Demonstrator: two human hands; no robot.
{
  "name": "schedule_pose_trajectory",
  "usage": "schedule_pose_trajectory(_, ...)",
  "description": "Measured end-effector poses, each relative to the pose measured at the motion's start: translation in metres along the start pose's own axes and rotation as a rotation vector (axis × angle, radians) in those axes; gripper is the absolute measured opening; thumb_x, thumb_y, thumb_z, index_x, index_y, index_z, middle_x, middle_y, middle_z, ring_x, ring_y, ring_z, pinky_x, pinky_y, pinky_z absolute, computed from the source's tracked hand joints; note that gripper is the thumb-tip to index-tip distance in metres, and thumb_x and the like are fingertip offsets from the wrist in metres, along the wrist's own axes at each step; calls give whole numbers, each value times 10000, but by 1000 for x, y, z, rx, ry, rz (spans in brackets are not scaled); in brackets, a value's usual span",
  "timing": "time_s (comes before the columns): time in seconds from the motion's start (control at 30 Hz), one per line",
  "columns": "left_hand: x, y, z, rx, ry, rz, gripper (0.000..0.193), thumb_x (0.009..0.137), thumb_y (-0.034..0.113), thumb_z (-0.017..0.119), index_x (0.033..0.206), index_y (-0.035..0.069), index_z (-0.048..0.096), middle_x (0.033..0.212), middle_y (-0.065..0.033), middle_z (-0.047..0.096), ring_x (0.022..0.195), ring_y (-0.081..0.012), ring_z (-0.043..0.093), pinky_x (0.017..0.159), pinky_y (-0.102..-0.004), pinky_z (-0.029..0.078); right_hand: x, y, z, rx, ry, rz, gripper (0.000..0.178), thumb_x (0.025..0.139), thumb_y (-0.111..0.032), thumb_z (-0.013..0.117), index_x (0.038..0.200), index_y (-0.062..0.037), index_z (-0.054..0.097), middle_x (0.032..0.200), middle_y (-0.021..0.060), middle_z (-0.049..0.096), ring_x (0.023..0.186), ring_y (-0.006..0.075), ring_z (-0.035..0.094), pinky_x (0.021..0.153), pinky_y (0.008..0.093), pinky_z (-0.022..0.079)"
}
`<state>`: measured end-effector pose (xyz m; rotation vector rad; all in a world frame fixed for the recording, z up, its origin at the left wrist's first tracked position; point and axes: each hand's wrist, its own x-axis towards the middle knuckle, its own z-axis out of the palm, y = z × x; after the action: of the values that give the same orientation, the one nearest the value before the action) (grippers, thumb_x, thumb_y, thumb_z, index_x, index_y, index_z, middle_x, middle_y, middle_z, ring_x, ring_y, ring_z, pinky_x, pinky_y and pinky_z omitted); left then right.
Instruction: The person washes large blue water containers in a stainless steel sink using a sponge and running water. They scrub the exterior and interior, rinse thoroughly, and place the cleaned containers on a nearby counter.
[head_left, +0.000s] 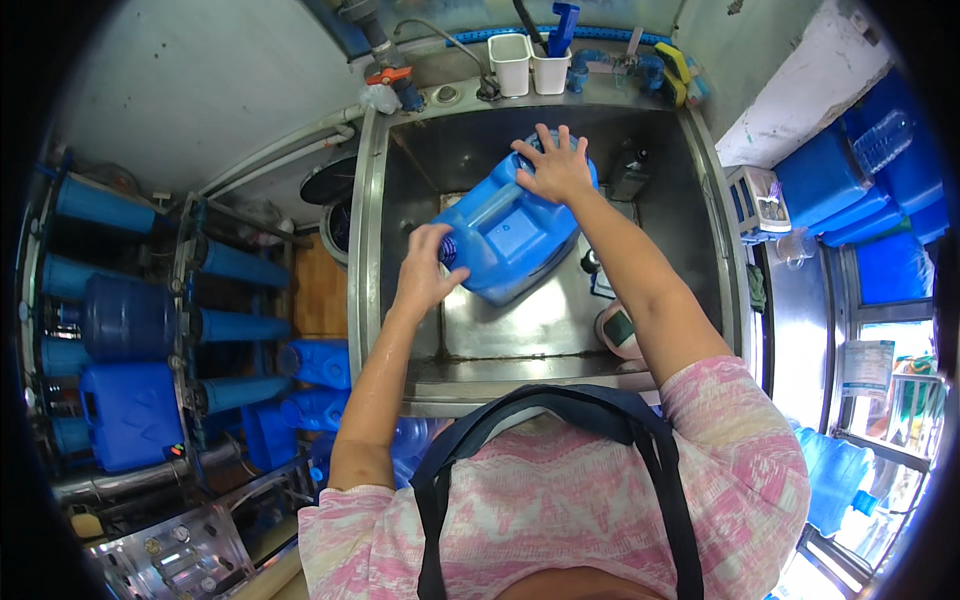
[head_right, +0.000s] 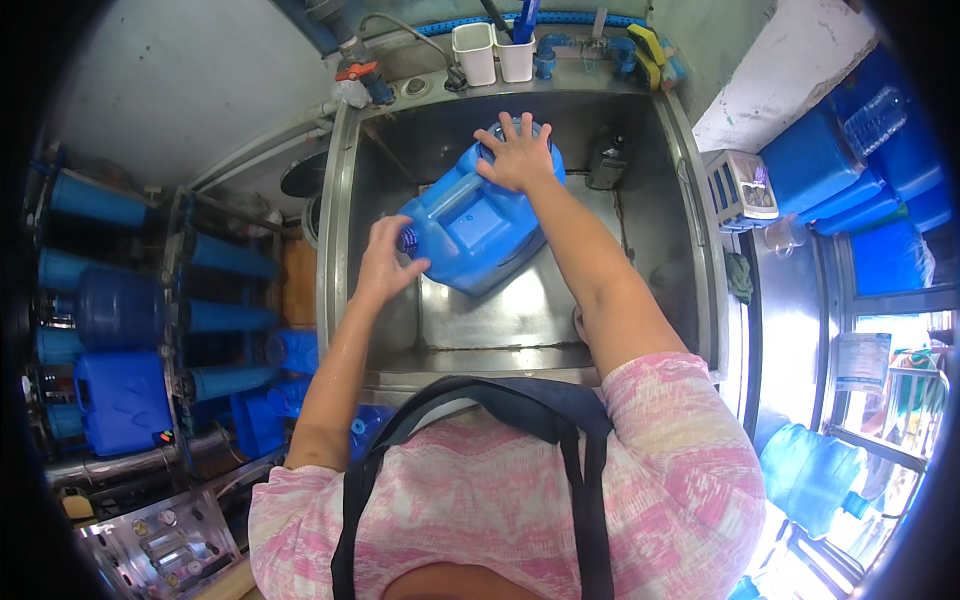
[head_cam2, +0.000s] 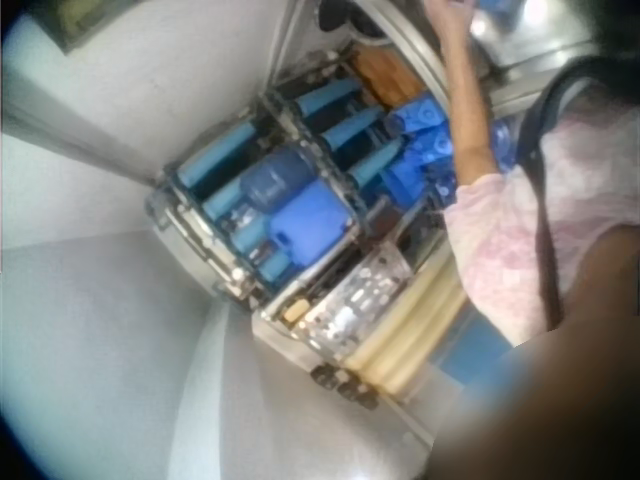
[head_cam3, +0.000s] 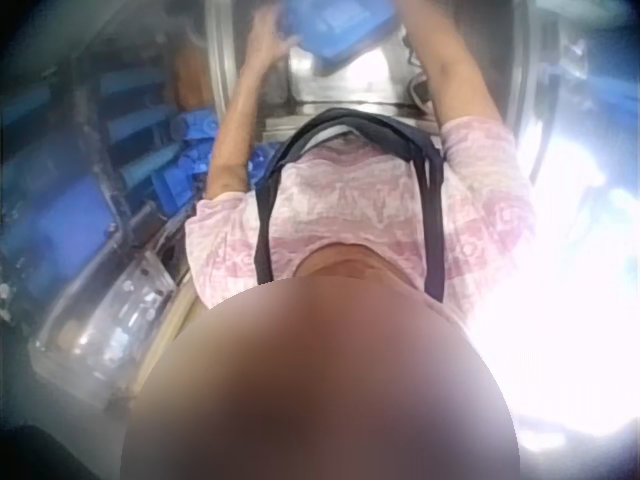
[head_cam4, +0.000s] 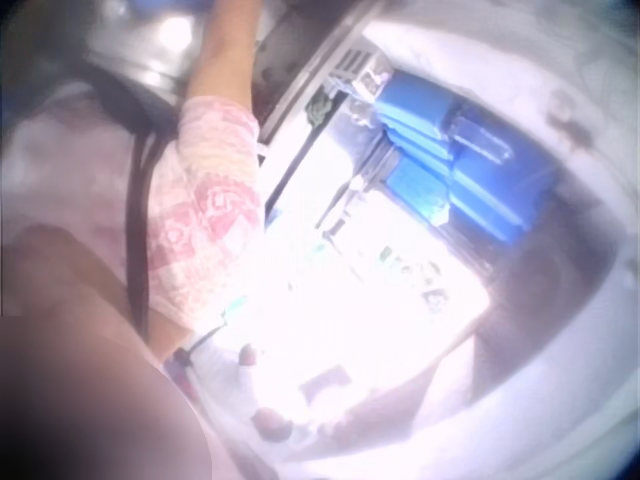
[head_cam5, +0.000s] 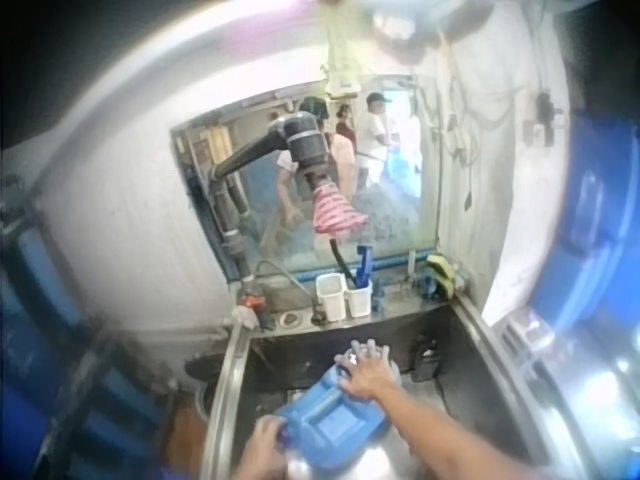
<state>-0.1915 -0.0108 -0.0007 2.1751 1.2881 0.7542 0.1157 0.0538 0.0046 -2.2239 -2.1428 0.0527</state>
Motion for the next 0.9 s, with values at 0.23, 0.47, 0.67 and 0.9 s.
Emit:
schedule_pose_trajectory(0.23, 20, -11, 2, -284, -49, -418, 388, 780, 167, 837, 1051, 1, 613, 850, -173, 667, 660, -319, 696, 574, -366, 583, -4, 4, -4, 15, -14, -14, 652, 907, -606, 495, 1523, -407, 420, 1662, 99, 258, 1515, 440, 196, 1149, 687, 183)
schedule_pose_trajectory(0.47, -4, -26, 13, -1838, 149, -1167, 351, 896, 286, 736, 966, -14, 568, 800, -159, 644, 568, -232, 652, 439, -241, 532, -7, -1, -4, 13, 20, 7, 653, 897, -580, 514, 1519, -404, 425, 1648, 97, 283, 1514, 429, 208, 1155, 687, 175)
schedule_pose_trajectory(0.67, 10, 25, 11, -1111, 468, -287, 292, 998, 100, 619, 1262, 60, 500, 1033, -135, 649, 828, -175, 678, 709, -233, 563, 3, 2, -17, 90, -160, -5, 711, 820, -599, 625, 1481, -375, 487, 1613, 91, 331, 1459, 441, 298, 1107, 733, 235)
schedule_pose_trajectory(0.9, 75, 51, 68, 181, 216, -53, 220, 1034, 256, 514, 1175, 142, 639, 1065, -186, 641, 959, -413, 651, 815, -510, 525, 38, 10, -38, 389, -318, 363, 723, 831, -659, 646, 1440, -278, 565, 1503, 160, 496, 1390, 451, 429, 1068, 712, 355)
